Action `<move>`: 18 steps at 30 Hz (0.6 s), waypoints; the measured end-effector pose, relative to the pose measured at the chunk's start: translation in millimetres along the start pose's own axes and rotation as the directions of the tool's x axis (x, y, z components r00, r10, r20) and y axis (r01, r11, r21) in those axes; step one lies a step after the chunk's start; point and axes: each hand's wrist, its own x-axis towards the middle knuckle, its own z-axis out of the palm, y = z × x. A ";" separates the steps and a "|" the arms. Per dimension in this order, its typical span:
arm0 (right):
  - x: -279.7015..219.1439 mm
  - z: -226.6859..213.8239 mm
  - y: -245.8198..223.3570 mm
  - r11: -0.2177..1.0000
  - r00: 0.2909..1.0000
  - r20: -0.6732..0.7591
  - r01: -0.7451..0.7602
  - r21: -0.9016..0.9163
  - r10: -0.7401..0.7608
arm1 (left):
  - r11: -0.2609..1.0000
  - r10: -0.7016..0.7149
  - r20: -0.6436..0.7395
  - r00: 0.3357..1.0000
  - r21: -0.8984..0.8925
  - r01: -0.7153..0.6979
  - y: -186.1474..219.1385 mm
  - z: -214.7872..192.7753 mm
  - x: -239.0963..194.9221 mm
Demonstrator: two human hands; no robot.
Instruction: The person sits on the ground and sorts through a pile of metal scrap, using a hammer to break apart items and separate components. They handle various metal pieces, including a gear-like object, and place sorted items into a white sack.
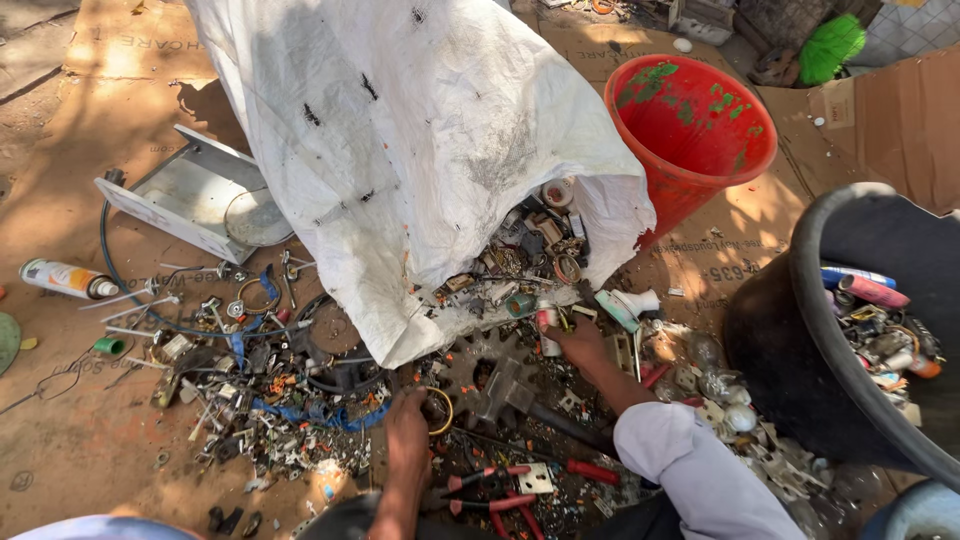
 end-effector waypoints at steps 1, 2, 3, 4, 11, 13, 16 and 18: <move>-14.4 -2.7 -8.5 0.976 0.991 -0.105 0.056 -0.210 -0.079 | 1.000 0.012 0.010 1.000 0.007 -0.012 0.3 -1.3 1.0; -27.3 -5.2 -16.3 0.906 0.966 -0.188 0.087 -0.414 -0.179 | 1.000 0.023 0.019 1.000 0.014 -0.023 -0.9 -3.8 0.1; -37.6 -9.3 -24.0 0.859 0.942 -0.199 0.141 -0.493 -0.269 | 0.999 0.043 0.028 0.999 -0.024 -0.043 -1.3 -5.5 -0.2; -46.8 -15.3 -29.4 0.801 0.912 -0.202 0.188 -0.569 -0.358 | 0.996 0.064 0.037 0.997 -0.061 -0.062 -1.3 -6.3 0.7; -104.2 -37.9 -16.4 0.705 0.951 -0.014 0.220 -0.674 -0.310 | 0.987 0.161 0.044 0.986 -0.007 -0.160 -9.6 -7.5 3.6; -116.3 -28.0 -12.6 0.749 0.977 0.057 0.193 -0.633 -0.203 | 0.994 0.095 0.022 0.995 -0.063 -0.093 -10.5 -8.2 1.7; -138.2 2.1 -1.0 0.803 0.958 0.263 0.245 -0.544 -0.115 | 0.985 0.060 0.038 0.997 -0.164 -0.053 -12.9 -10.8 -3.6; -146.9 10.3 -0.6 0.830 0.935 0.325 0.289 -0.476 -0.139 | 0.976 0.061 0.075 0.995 -0.215 -0.043 -9.8 -10.5 -3.1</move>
